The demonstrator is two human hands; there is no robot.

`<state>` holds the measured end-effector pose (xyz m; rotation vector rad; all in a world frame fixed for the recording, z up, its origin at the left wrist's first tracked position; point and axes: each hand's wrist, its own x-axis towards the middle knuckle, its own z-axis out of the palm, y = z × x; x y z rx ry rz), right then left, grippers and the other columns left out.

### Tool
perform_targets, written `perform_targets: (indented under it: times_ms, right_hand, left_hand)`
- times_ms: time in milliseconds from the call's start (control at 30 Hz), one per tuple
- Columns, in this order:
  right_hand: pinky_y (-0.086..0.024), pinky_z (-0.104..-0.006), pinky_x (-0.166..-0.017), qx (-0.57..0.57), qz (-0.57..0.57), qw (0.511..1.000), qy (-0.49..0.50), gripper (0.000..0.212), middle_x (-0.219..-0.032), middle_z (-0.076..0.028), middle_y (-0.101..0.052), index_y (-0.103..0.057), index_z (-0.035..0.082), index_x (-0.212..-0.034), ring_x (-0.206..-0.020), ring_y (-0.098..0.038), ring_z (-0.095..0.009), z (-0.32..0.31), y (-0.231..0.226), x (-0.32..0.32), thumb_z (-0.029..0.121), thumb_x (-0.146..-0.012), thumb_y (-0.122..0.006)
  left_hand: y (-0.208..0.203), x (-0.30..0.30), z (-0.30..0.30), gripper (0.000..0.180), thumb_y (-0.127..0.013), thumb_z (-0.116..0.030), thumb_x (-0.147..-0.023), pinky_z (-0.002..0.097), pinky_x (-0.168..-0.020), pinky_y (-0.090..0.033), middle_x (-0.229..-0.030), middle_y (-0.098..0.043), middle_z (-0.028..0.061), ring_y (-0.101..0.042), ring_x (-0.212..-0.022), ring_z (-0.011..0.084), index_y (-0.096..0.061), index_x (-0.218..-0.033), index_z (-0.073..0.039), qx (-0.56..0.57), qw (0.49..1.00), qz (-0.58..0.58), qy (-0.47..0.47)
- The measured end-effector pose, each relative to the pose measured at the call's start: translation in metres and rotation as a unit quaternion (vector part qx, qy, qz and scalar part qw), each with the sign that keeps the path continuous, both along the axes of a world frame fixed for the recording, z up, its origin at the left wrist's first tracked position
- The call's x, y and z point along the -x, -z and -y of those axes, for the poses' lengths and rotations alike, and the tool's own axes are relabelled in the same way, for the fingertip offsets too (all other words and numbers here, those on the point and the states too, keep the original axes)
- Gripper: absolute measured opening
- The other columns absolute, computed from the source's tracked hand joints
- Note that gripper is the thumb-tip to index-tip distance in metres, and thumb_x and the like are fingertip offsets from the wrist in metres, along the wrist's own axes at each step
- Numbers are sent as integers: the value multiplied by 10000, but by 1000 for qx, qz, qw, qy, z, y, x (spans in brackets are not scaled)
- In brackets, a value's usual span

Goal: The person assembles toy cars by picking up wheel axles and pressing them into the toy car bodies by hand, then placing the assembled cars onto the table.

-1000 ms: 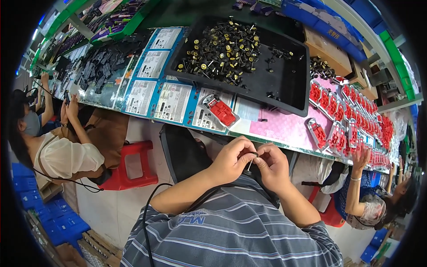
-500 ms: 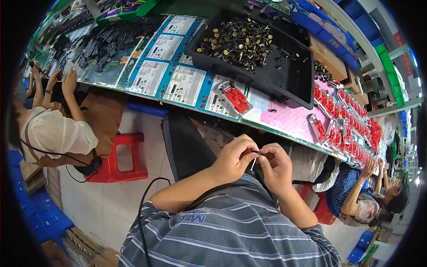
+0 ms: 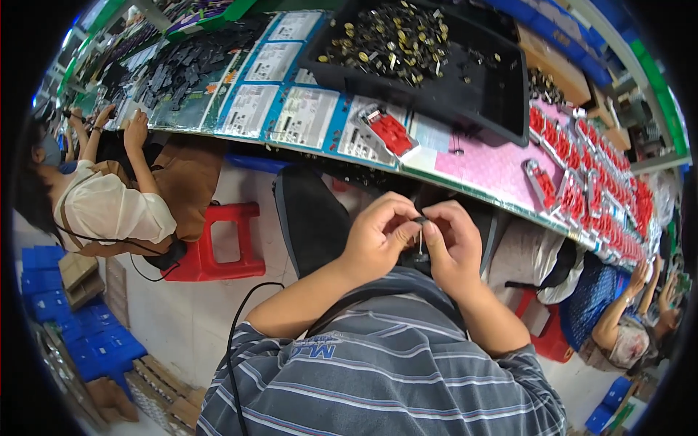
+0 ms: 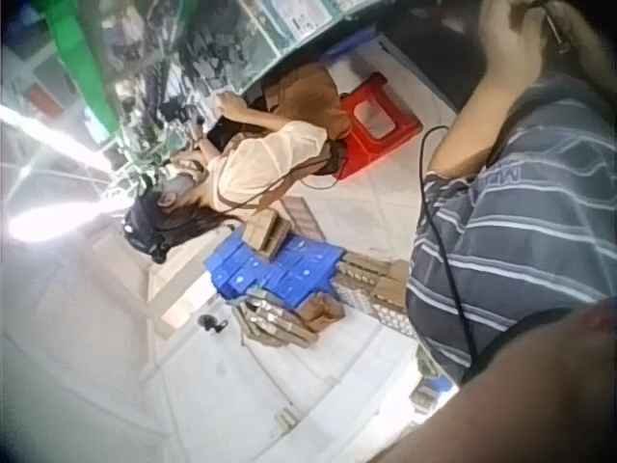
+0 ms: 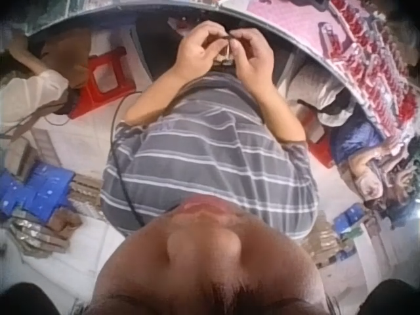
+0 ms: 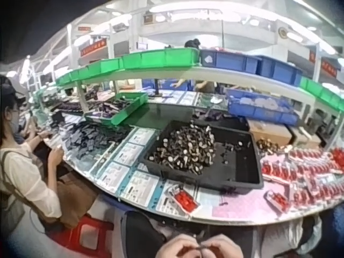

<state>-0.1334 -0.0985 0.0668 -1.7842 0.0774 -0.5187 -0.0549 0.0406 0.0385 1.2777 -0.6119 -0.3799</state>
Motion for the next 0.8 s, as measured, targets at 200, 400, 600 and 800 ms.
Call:
perform_targets:
  times_ms: [200, 400, 600, 800]
  right_hand:
    - [-509, -269, -667, 37, 15, 999, 13, 135, -930, -116, -601, -629, -19, -995, -774, -613, -172, 23, -6, 13, -46, -885, -701]
    - [-526, -262, -621, -36, 14, 998, 42, 90, -948, -111, -566, -570, -29, -963, -712, -610, -147, 26, 5, 23, -76, -922, -636]
    - [-513, -328, -615, 207, 67, 971, 98, 170, -899, -143, -583, -587, -11, -955, -717, -609, -253, 25, 11, 9, -112, -837, -657]
    - [-503, -334, -625, 246, 80, 965, 47, 178, -883, -140, -591, -604, -9, -949, -734, -602, -281, 25, 10, -3, -94, -816, -687]
  left_hand:
    - [-17, 9, 14, 116, -681, -17, -948, 229, -650, -527, -989, -591, 76, -625, -761, 102, -600, -1011, 37, -21, 997, 66, 20]
    - [-6, 17, 35, 98, -667, 5, -949, 232, -671, -525, -1007, -604, 91, -634, -793, 117, -611, -1024, 34, 21, 997, 69, 12]
    - [17, 10, 35, 130, -692, 12, -922, 222, -626, -471, -955, -610, 81, -584, -732, 114, -636, -1040, 3, 20, 996, 87, -27]
    - [22, 2, 17, 141, -709, 19, -903, 229, -637, -486, -963, -624, 82, -591, -740, 113, -664, -1036, 4, 4, 995, 89, -40]
